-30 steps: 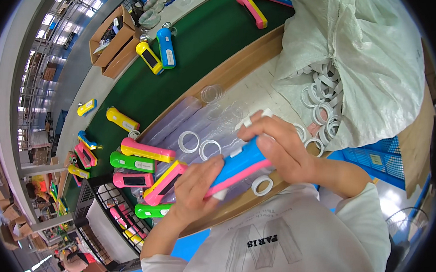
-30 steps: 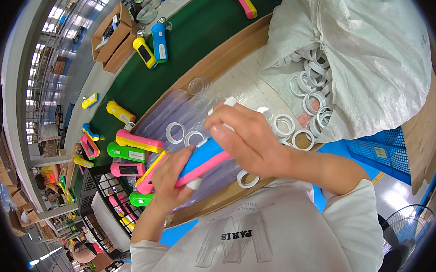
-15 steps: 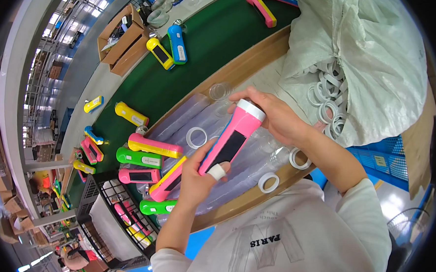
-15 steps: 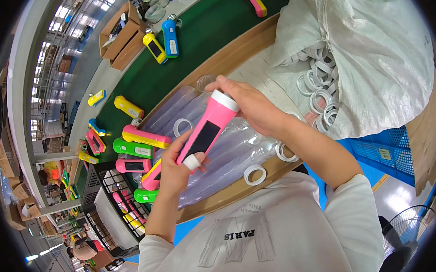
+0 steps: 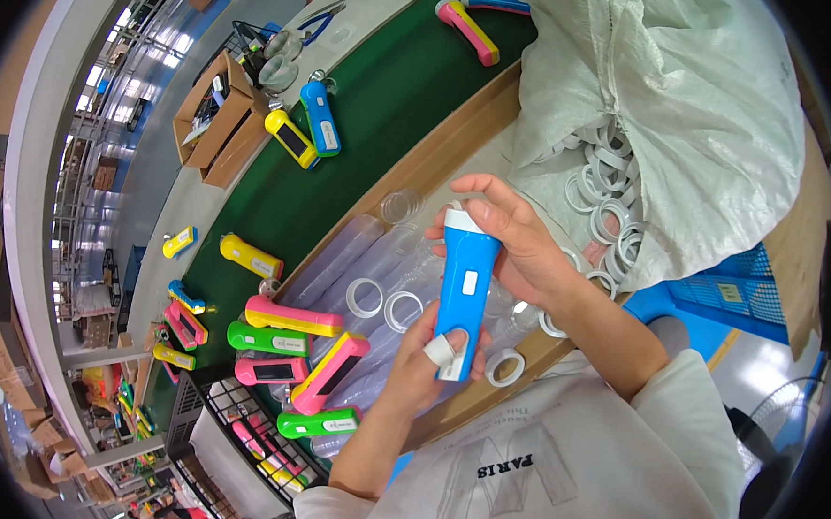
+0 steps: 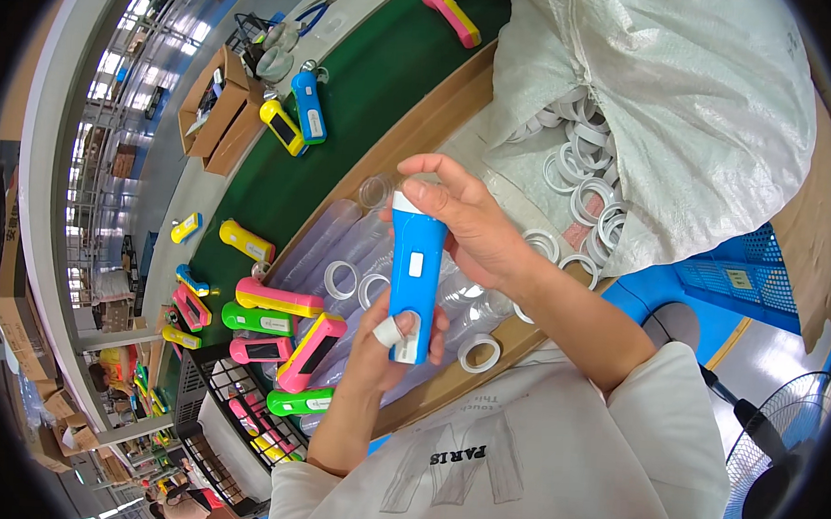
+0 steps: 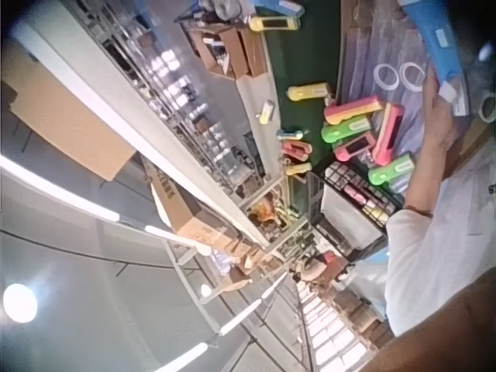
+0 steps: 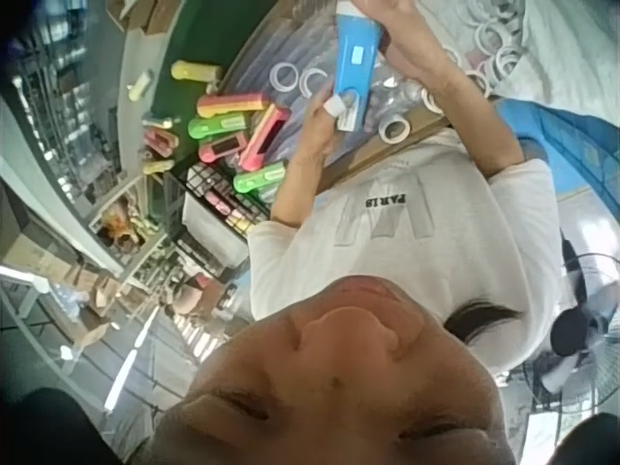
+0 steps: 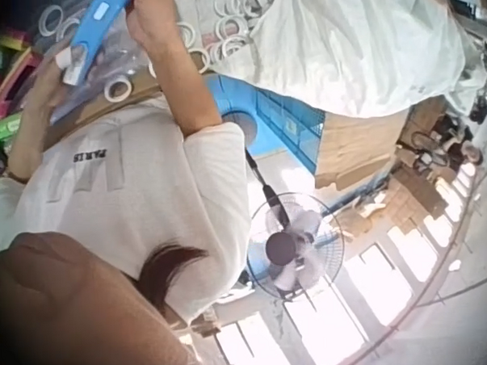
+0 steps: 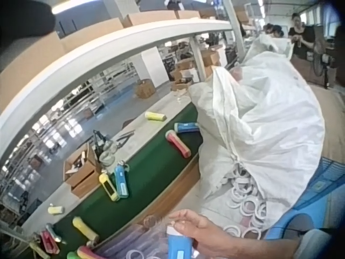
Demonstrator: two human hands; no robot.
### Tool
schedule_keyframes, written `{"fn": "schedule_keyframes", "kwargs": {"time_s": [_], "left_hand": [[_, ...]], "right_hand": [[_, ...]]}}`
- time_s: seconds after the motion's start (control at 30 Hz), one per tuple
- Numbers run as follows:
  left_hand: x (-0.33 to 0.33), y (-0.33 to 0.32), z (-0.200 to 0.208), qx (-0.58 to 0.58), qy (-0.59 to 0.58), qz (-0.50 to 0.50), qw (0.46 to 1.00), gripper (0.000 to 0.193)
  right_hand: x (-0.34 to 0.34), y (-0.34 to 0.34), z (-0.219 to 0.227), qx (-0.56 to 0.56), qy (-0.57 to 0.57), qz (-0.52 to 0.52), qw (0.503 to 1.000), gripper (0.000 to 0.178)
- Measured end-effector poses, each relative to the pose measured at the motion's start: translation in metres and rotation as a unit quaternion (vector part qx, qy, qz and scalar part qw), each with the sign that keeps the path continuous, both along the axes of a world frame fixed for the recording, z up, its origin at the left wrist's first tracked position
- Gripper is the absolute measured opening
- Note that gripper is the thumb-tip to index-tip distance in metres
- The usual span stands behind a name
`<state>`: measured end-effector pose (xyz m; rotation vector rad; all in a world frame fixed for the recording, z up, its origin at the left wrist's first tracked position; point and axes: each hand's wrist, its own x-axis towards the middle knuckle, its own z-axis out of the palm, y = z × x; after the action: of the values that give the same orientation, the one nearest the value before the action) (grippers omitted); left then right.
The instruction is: Assembling colorful solar-powered flashlights by attaching plastic components at a factory workbench.
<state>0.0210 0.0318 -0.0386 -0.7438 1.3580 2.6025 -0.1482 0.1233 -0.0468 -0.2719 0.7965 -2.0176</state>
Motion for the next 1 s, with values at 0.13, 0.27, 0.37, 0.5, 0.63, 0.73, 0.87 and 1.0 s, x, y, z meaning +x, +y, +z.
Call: {"fn": "schedule_keyframes", "kwargs": {"time_s": [0.13,0.27,0.37,0.5,0.63,0.73,0.87,1.0], "left_hand": [[0.009,0.028,-0.003,0.167,0.038,0.029,0.985,0.051],[0.019,0.054,0.005,0.517,0.119,0.015,0.848,0.064],[0.023,0.047,0.003,0.391,0.113,0.010,0.913,0.060],[0.019,0.025,-0.009,-0.409,0.063,-0.014,0.910,0.047],[0.022,0.026,-0.021,-0.410,0.082,-0.022,0.908,0.046],[0.015,0.025,-0.016,-0.105,0.033,0.022,0.994,0.049],[0.013,0.032,-0.010,0.062,0.033,0.002,0.998,0.055],[0.020,0.053,-0.007,0.506,0.111,-0.043,0.854,0.061]], "right_hand": [[0.011,0.006,-0.003,-0.045,-0.045,-0.034,0.997,0.029],[0.023,0.006,-0.010,-0.247,-0.123,0.022,0.961,0.024],[0.025,0.006,-0.011,-0.239,-0.106,0.018,0.965,0.027],[0.026,0.020,0.003,-0.018,0.044,-0.084,0.995,0.027],[0.025,0.023,0.006,-0.013,0.072,-0.075,0.995,0.028],[0.019,0.022,0.003,0.014,-0.007,-0.034,0.999,0.029],[0.016,0.023,0.005,0.010,0.011,-0.030,0.999,0.032],[0.025,0.016,-0.006,-0.213,-0.062,0.001,0.975,0.032]]}}
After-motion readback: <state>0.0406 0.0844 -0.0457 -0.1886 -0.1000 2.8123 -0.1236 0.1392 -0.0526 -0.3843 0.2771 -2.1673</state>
